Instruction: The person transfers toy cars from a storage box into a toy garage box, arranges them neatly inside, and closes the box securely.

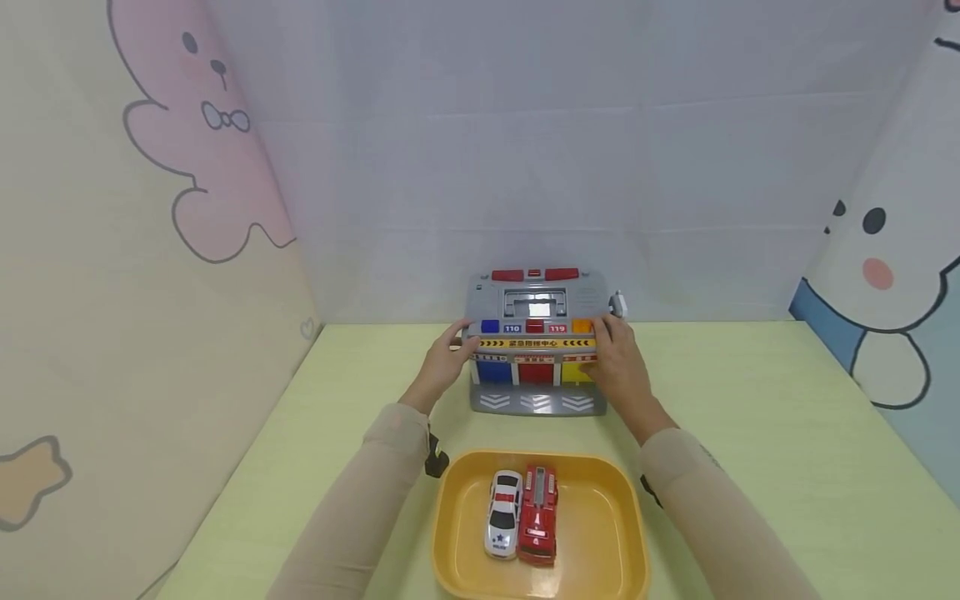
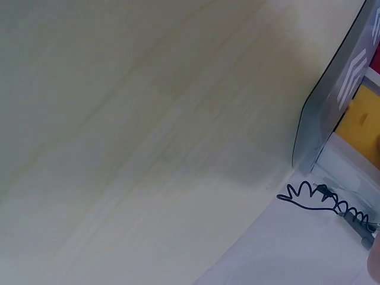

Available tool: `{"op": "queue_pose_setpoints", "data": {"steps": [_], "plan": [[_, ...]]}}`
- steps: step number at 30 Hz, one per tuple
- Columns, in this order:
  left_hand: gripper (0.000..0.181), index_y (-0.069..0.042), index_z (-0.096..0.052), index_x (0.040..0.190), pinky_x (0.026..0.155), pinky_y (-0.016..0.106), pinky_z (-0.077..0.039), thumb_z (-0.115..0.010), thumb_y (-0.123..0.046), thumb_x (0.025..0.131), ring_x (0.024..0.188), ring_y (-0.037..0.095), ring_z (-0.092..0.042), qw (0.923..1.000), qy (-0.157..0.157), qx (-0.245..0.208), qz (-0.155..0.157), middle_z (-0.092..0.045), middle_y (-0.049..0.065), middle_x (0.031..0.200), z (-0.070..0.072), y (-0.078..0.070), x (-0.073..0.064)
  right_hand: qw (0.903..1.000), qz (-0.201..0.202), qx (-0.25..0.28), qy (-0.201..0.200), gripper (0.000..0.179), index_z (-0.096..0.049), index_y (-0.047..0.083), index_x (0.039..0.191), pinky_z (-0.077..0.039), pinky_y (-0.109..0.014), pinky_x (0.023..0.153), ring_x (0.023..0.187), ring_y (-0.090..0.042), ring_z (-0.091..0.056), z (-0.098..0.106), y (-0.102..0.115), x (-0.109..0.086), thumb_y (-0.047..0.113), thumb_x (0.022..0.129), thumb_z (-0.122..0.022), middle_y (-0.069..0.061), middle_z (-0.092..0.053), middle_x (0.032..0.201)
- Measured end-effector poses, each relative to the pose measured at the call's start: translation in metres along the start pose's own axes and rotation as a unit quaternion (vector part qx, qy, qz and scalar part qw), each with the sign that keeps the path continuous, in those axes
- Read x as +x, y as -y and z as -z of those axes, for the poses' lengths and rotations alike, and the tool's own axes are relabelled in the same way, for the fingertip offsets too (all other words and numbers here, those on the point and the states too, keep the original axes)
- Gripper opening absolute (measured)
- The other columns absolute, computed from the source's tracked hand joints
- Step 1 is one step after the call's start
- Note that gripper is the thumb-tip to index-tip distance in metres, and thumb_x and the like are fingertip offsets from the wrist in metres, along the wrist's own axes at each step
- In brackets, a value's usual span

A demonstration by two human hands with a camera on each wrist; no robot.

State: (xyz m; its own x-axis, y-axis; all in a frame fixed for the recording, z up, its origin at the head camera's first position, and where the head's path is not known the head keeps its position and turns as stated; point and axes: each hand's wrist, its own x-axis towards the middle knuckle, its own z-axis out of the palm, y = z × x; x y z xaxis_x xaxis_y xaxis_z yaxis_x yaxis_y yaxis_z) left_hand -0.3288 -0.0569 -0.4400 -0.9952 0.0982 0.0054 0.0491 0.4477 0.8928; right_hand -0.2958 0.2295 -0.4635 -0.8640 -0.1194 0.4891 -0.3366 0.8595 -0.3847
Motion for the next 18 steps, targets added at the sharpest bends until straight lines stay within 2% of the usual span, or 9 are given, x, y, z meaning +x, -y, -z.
{"op": "queue_pose_setpoints", "data": {"steps": [4, 11, 18], "plan": [[0.049, -0.025, -0.046, 0.145, 0.088, 0.043, -0.051, -0.057, -0.037, 0.099, 0.110, 0.029, -0.057, 1.0000, -0.002, 0.000, -0.001, -0.056, 0.015, 0.126, 0.000, 0.001, 0.001, 1.0000, 0.000, 0.007, -0.001, 0.083, -0.037, -0.007, 0.136, -0.035, -0.058, 0.103, 0.123, -0.045, -0.031, -0.002, 0.000, 0.000, -0.005, 0.069, -0.086, -0.027, -0.032, 0.136], [0.050, -0.025, -0.046, 0.145, 0.087, 0.042, -0.052, -0.058, -0.037, 0.099, 0.108, 0.028, -0.058, 1.0000, -0.003, -0.004, 0.000, -0.057, 0.014, 0.125, -0.001, 0.001, 0.002, 0.9995, -0.019, 0.005, 0.025, 0.081, -0.036, -0.008, 0.137, -0.034, -0.058, 0.103, 0.124, -0.047, -0.029, 0.003, 0.004, 0.001, -0.002, 0.072, -0.085, -0.028, -0.030, 0.137], [0.048, -0.025, -0.047, 0.145, 0.088, 0.044, -0.051, -0.058, -0.036, 0.099, 0.110, 0.030, -0.057, 1.0000, -0.004, -0.006, -0.001, -0.056, 0.015, 0.126, -0.001, -0.001, -0.001, 0.9985, -0.032, -0.002, 0.044, 0.088, -0.036, -0.010, 0.139, -0.030, -0.060, 0.106, 0.124, -0.048, -0.030, 0.012, 0.010, 0.002, 0.005, 0.070, -0.089, -0.029, -0.031, 0.138]]}}
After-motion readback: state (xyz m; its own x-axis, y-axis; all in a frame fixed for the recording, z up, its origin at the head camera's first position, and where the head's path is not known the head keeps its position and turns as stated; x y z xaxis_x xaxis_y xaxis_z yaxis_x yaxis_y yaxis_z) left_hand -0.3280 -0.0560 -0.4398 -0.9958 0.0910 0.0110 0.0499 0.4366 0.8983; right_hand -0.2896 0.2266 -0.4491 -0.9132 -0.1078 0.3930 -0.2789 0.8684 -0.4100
